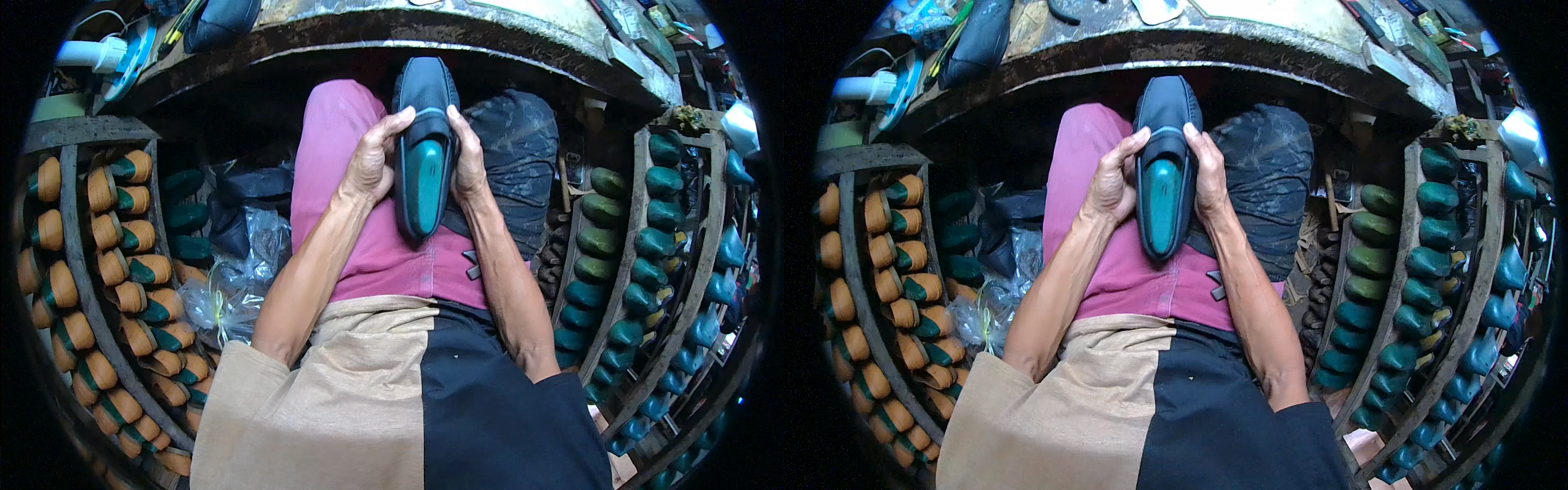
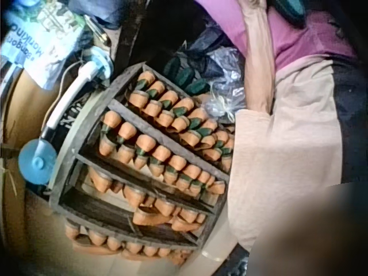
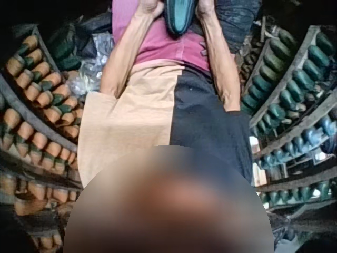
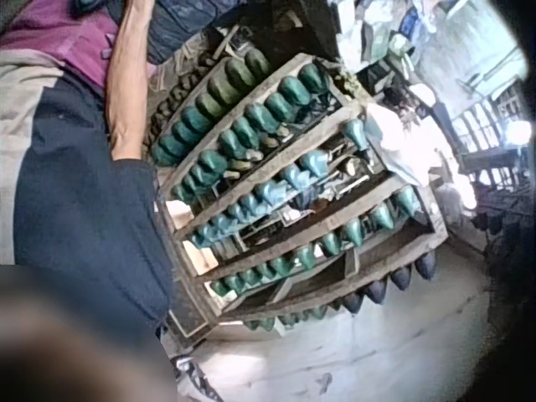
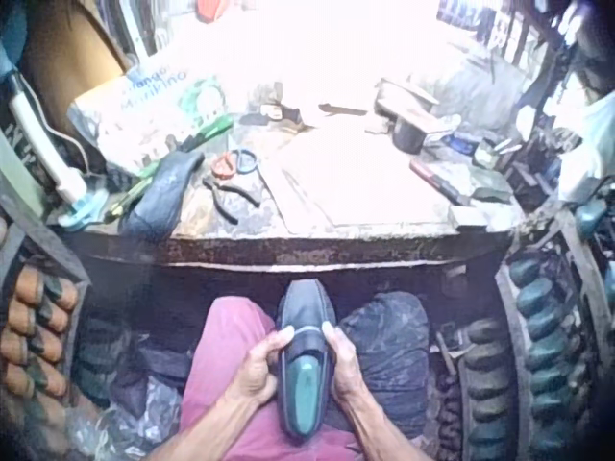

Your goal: The person sits on the floor and repairs a black slip-on shoe by inserting a green shoe tree, hammering the sole, and using pliers and a knife to adjust the upper. The person repeats these steps on a second shoe, then places the finished shoe on the workbench.

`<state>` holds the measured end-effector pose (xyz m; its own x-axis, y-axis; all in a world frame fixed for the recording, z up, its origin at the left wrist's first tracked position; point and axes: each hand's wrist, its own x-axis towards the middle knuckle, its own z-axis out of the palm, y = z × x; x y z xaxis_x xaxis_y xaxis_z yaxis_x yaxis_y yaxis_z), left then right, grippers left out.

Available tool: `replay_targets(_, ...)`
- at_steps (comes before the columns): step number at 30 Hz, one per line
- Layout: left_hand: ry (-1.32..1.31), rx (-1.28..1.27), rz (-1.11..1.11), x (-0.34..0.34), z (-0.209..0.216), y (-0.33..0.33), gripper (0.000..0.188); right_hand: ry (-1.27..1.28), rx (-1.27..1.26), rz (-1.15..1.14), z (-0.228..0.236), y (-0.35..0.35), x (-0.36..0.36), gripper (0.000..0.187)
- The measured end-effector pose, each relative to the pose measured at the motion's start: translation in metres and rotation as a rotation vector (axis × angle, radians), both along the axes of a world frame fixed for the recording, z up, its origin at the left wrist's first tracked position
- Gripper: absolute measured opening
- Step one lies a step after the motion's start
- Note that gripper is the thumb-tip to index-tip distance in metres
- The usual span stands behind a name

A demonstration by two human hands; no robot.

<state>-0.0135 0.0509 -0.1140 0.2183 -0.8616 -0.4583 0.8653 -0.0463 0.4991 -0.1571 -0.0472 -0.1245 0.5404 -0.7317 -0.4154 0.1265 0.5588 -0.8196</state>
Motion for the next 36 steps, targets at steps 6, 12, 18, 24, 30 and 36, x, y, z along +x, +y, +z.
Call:
replay_targets(6, 0.013, -0.206, -0.156, 0.007, 0.016, 0.020, 0.065, -0.101, -0.204, 0.049, 0.026, 0.015, -0.018, 0.060)
replay_targets(12, -0.042, -0.258, -0.181, 0.003, 0.023, 0.026, 0.081, -0.143, -0.289, 0.134, 0.038, 0.014, -0.027, 0.068)
replay_targets(18, -0.084, -0.272, -0.192, 0.002, 0.027, 0.027, 0.087, -0.159, -0.326, 0.142, 0.039, 0.014, -0.026, 0.082)
replay_targets(24, -0.193, -0.255, -0.199, 0.006, 0.028, 0.032, 0.091, -0.089, -0.405, 0.201, 0.041, 0.016, -0.027, 0.088)
replay_targets(30, -0.233, -0.180, -0.211, 0.004, 0.031, 0.026, 0.086, -0.055, -0.350, 0.152, 0.034, 0.020, -0.023, 0.074)
replay_targets(36, -0.167, -0.291, -0.247, 0.001, 0.034, 0.012, 0.088, 0.368, -0.563, 0.078, 0.086, 0.017, -0.028, 0.050)
